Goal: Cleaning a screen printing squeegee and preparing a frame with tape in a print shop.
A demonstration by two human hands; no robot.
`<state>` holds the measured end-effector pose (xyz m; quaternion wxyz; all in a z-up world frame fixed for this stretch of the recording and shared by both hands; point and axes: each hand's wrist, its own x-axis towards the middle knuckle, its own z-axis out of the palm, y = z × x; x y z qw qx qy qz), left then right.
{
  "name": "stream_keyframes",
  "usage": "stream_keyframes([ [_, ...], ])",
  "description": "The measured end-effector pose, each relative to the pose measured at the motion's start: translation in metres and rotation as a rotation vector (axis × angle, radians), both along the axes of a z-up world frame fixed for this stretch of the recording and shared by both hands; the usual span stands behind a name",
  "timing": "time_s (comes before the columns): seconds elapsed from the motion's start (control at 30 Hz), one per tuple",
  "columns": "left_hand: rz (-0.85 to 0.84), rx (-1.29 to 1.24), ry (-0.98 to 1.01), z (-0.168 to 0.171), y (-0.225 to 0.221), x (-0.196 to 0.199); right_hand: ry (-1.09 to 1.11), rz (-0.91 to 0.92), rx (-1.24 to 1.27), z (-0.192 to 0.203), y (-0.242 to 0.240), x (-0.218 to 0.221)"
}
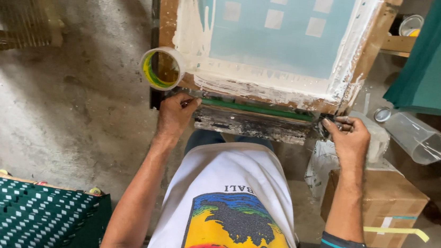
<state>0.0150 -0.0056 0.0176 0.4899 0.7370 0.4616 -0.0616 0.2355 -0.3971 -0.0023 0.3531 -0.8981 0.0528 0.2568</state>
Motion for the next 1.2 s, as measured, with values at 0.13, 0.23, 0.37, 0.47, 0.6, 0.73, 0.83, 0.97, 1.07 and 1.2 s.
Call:
stream_keyframes([
  [0.13,-0.053,0.024,-0.008,-0.012,0.0,-0.004,0.01,0.004,-0.003,-0.004,-0.004,-0.001],
  [0.23,-0.037,0.017,0.011,-0.009,0.0,-0.003,0.021,0.013,-0.016,-0.009,-0.004,-0.002],
  [0.37,-0.029,-0.012,0.028,-0.005,0.003,-0.002,0.044,0.005,-0.067,-0.003,0.007,-0.003],
  [0.47,-0.066,0.008,0.061,-0.001,0.002,0.001,0.044,-0.013,-0.076,-0.012,-0.002,-0.005],
  [0.6,-0.061,0.016,0.038,0.003,0.002,0.002,0.002,0.003,-0.029,-0.021,-0.007,-0.006],
  [0.73,-0.036,-0.024,0.057,0.004,0.002,0.003,0.025,-0.008,-0.05,-0.02,-0.003,-0.005],
  [0.83,-0.046,0.005,0.08,0.002,0.002,0.003,0.034,-0.024,-0.06,-0.021,-0.002,-0.006],
  [0.97,-0.067,0.009,0.087,0.0,0.002,0.001,0.026,-0.021,-0.054,-0.018,0.001,-0.005],
  [1.07,-0.058,0.0,0.095,-0.001,0.002,0.002,0.04,-0.011,-0.074,-0.009,0.007,-0.004],
  [1.2,-0.071,0.027,0.121,0.008,0.001,0.007,0.032,0.019,-0.13,-0.006,0.01,-0.004],
])
